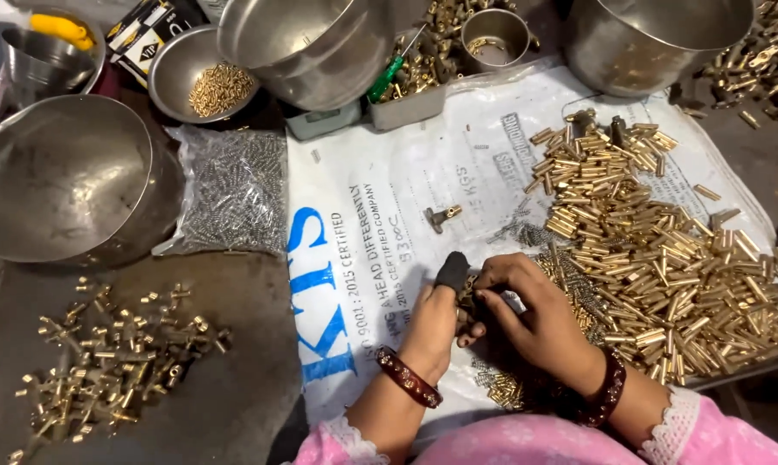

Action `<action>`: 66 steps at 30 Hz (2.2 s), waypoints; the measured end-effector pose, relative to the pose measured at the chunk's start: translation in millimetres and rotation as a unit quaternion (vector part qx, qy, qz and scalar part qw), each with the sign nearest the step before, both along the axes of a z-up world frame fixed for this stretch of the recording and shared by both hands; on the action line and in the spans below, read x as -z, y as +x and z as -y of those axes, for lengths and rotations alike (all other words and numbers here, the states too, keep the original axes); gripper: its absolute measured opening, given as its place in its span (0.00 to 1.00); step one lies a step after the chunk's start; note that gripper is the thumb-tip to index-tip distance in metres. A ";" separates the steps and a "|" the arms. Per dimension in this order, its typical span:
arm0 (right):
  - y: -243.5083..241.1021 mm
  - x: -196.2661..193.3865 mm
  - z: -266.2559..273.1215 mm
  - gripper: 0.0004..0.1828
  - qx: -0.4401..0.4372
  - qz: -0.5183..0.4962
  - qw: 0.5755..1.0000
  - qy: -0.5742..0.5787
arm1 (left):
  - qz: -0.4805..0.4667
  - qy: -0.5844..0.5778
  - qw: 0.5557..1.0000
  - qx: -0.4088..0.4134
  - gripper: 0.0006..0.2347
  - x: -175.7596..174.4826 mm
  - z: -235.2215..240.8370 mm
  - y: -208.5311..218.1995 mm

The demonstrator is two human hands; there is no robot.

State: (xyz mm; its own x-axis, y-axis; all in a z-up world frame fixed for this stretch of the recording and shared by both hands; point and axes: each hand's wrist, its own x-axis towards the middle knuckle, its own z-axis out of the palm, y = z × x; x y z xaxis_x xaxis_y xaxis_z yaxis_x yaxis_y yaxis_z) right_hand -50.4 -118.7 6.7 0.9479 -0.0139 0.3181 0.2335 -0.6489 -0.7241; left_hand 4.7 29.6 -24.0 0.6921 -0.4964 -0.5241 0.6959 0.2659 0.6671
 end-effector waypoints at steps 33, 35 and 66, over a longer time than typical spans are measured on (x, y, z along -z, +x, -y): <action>173.7 2.8 68.7 0.23 0.040 -0.022 0.980 -0.193 | -0.020 -0.041 0.994 -0.102 0.15 -5.3 -2.4 8.2; 192.3 42.2 86.7 0.20 0.056 -0.005 0.963 -0.262 | -0.010 -0.027 0.996 -0.088 0.15 -2.4 2.5 8.4; -24.9 32.5 32.7 0.05 0.026 -0.102 0.916 0.387 | 0.368 0.173 0.901 0.154 0.13 7.1 7.5 -20.0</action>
State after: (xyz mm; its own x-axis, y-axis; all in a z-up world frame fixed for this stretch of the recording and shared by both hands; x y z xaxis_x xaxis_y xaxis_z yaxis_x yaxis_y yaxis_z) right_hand -75.3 -151.4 -25.8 0.9781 -0.2081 0.0111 0.0262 0.0700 -0.9972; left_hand -15.3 22.1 -31.0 0.7725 -0.6195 -0.1393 0.0363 -0.1759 0.9837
